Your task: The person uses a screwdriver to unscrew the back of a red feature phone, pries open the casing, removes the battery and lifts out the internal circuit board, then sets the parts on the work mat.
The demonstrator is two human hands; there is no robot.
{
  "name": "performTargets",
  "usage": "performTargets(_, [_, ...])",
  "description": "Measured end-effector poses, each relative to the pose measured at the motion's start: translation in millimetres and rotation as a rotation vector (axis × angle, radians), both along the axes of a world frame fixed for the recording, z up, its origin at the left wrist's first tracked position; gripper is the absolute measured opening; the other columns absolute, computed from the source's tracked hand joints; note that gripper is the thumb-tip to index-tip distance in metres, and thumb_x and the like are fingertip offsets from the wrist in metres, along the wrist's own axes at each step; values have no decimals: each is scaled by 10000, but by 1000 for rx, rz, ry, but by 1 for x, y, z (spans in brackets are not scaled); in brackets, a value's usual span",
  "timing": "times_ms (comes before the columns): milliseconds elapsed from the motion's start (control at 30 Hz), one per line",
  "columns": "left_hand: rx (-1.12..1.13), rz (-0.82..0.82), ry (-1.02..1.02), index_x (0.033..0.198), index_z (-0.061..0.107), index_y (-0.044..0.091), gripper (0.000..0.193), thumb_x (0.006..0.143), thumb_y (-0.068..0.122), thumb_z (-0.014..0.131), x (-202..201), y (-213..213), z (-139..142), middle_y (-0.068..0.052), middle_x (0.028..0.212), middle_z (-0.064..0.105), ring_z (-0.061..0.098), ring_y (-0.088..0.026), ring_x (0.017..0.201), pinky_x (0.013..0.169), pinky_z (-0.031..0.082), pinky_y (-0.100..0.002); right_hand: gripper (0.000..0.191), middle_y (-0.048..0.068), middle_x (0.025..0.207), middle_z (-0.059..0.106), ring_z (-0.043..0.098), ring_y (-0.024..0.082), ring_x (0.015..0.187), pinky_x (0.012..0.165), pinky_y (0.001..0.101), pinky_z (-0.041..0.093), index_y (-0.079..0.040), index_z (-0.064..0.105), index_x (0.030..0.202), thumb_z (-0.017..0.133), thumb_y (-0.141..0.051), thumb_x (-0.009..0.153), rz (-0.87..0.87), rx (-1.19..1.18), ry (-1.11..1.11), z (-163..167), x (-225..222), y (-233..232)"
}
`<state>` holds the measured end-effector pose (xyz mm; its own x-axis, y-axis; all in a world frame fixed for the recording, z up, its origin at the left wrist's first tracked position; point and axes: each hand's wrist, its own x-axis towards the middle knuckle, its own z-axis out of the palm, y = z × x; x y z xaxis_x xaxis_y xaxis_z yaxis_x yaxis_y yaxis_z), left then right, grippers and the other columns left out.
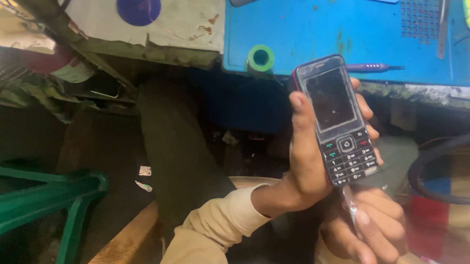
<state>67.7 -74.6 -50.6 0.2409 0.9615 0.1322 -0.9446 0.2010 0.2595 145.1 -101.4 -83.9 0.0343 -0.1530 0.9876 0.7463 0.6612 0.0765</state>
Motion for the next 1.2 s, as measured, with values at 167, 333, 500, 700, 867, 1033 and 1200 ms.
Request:
performTargets(167, [53,101,88,1417,407,-7,850,1052,759,469,-1,-4,0,-97,1084,546,645,-167,946,761,593,-338,343,79,693,470,513,231,452,390,337,476,20,407,889,356,-225,1123,61,-70,-73,-6,15,-14])
performTargets(333, [80,149,189,1471,394,-6,963,979,813,512,0,-7,3,-84,1101,537,624,-156,962,789,572,-310,368,82,675,455,526,225,440,385,334,499,31,401,870,357,-230,1126,78,-45,-82,-1,11,-16])
performTargets(500, [95,213,252,1485,370,-2,1030,927,851,518,0,-9,6,-76,1107,535,607,-147,964,792,564,-292,439,107,632,461,539,259,429,394,358,481,47,412,835,334,-265,1134,-141,-157,76,6,-6,-19])
performTargets(700, [109,271,324,1478,362,-10,1066,897,869,527,-3,-6,5,-93,1145,561,600,-144,956,790,562,-285,509,109,587,449,510,255,425,343,351,478,25,407,858,291,-388,1132,-5,-191,256,4,-15,-25])
performTargets(867, [106,288,279,1470,379,-6,1003,949,837,534,-3,-4,5,-76,1095,542,604,-141,956,790,560,-279,519,108,577,441,531,237,422,393,369,514,18,409,860,283,-396,1146,-81,-305,225,8,-14,-29])
performTargets(1033, [73,217,249,1479,375,22,941,982,810,504,-3,-5,6,-78,1122,535,594,-141,967,782,560,-287,521,103,595,447,518,257,445,356,340,475,20,402,886,264,-413,1141,-56,-271,283,-1,-20,-24])
performTargets(1200, [14,134,196,1500,379,25,893,1032,784,424,3,-8,4,-84,1181,543,595,-147,996,802,564,-304,512,69,641,389,442,210,423,372,297,360,4,407,918,287,-447,1130,-92,-181,484,-21,-25,-20])
